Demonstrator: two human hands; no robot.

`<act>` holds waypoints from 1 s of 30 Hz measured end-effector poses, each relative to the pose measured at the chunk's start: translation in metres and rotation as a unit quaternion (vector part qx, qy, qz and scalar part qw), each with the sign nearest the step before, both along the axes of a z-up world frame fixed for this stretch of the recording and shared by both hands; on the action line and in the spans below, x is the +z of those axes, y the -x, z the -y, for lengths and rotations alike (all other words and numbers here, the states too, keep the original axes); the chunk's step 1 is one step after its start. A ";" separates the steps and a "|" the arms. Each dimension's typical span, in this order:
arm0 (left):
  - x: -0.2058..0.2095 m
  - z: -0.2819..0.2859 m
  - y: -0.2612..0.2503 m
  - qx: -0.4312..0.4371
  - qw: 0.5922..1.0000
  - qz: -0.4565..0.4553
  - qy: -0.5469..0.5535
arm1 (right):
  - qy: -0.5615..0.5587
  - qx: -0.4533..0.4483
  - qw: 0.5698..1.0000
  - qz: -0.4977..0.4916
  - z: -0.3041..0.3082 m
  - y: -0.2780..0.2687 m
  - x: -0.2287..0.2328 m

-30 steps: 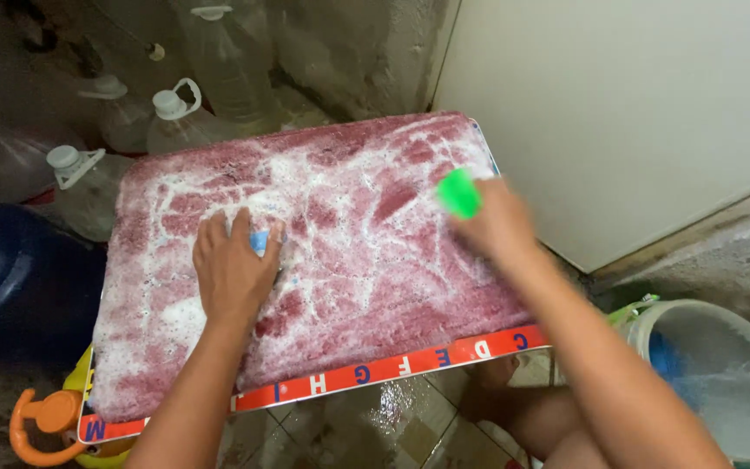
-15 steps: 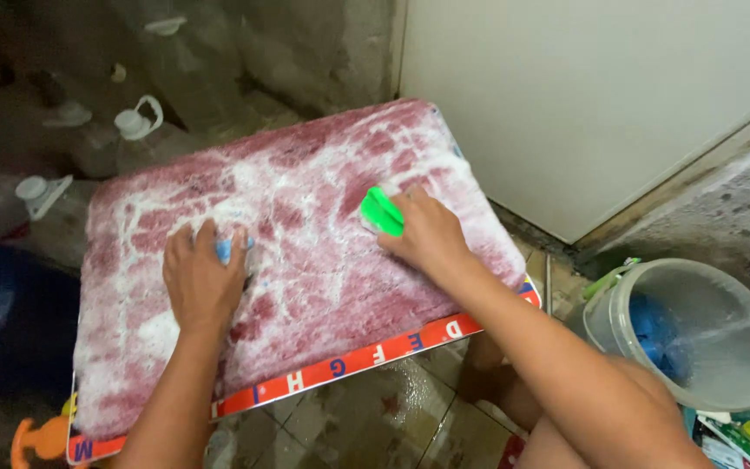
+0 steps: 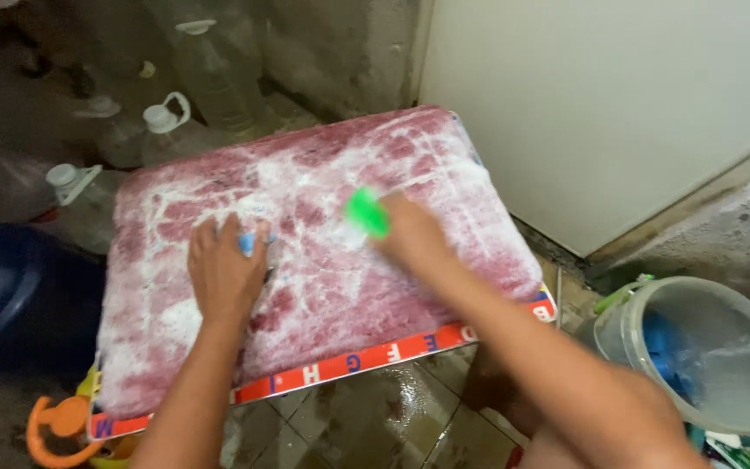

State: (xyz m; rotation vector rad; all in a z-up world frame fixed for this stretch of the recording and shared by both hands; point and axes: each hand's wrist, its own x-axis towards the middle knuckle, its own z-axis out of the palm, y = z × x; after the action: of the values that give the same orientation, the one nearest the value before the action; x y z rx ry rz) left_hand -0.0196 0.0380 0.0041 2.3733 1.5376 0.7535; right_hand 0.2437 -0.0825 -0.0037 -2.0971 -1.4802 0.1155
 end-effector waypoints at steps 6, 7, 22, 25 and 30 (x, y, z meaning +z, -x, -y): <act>0.001 -0.001 0.000 0.008 1.000 0.000 -0.002 | 0.100 -0.140 0.983 0.059 -0.039 -0.063 0.043; 0.000 -0.002 0.001 0.010 1.000 0.003 -0.003 | 0.099 -0.138 0.983 0.062 -0.040 -0.035 0.054; 0.001 -0.009 -0.001 0.016 0.999 -0.038 0.026 | 0.040 -0.144 0.979 0.135 -0.094 -0.125 0.026; 0.001 -0.007 0.000 0.016 0.999 -0.039 0.024 | 0.072 -0.140 0.984 0.078 -0.108 -0.084 0.002; 0.007 -0.004 -0.001 0.015 0.998 -0.041 0.052 | 0.138 0.000 0.988 0.073 -0.112 -0.023 0.039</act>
State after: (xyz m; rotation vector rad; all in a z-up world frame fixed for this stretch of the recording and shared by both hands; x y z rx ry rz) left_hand -0.0191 0.0425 0.0112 2.3370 1.6056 0.5728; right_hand 0.2671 0.0292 0.0356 -2.3693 -1.6272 0.1802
